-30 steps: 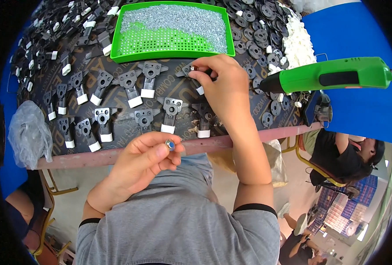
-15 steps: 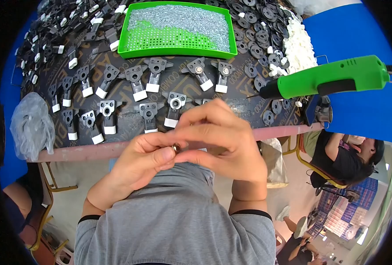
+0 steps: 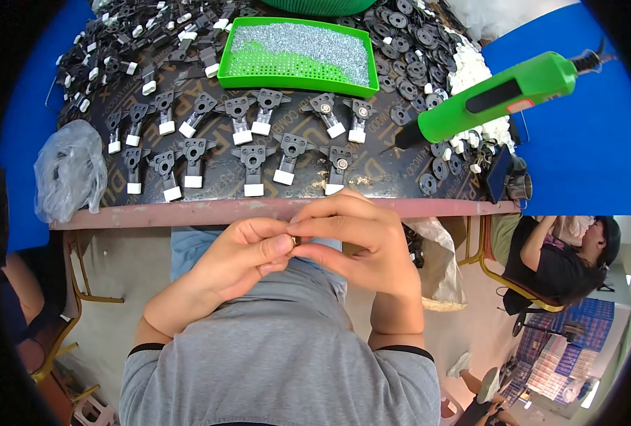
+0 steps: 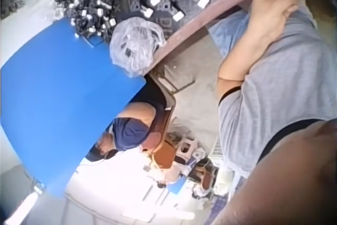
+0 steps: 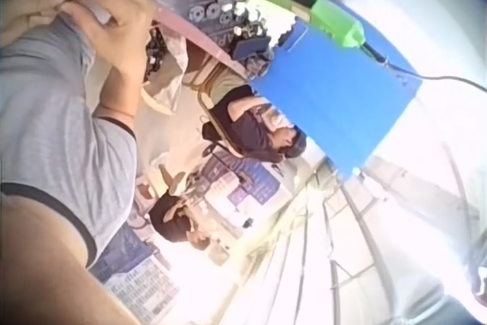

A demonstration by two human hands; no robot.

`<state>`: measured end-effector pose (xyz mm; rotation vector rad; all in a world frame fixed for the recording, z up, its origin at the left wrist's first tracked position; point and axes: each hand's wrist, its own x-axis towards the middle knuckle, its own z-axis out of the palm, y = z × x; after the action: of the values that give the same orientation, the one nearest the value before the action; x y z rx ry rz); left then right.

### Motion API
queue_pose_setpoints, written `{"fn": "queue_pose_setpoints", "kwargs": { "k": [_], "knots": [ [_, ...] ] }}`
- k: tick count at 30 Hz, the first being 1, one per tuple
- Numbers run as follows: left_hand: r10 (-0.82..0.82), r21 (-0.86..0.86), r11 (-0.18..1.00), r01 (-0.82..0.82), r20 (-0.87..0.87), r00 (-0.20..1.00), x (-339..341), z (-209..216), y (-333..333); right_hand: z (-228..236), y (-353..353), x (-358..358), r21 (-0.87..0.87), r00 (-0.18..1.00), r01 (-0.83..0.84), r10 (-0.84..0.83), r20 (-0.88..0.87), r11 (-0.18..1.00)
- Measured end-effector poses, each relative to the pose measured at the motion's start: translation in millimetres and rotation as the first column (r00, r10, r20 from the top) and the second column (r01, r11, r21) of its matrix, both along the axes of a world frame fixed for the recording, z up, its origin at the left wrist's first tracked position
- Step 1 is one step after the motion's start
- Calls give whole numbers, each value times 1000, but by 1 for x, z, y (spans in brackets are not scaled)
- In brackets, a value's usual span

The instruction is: Manually assembling small plastic and metal components at a factory workbench.

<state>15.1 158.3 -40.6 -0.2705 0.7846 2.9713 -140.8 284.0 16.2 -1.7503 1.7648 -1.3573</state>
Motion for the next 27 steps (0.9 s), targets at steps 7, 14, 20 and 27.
{"fn": "queue_pose_setpoints", "kwargs": {
  "k": [7,14,20,27],
  "knots": [
    [67,-18,998,-67,37,997,7,0,6,-12,2,6,5,989,9,-10,144,1000],
    [58,35,998,-60,44,997,4,-5,1,-21,-3,3,48,940,-12,-5,341,999],
    [22,73,997,-25,44,999,1,-4,-7,-26,-11,1,84,816,-80,17,578,993],
    [10,139,990,-16,38,999,1,-6,-9,-36,-12,1,51,767,-123,63,638,991]
  ]
}}
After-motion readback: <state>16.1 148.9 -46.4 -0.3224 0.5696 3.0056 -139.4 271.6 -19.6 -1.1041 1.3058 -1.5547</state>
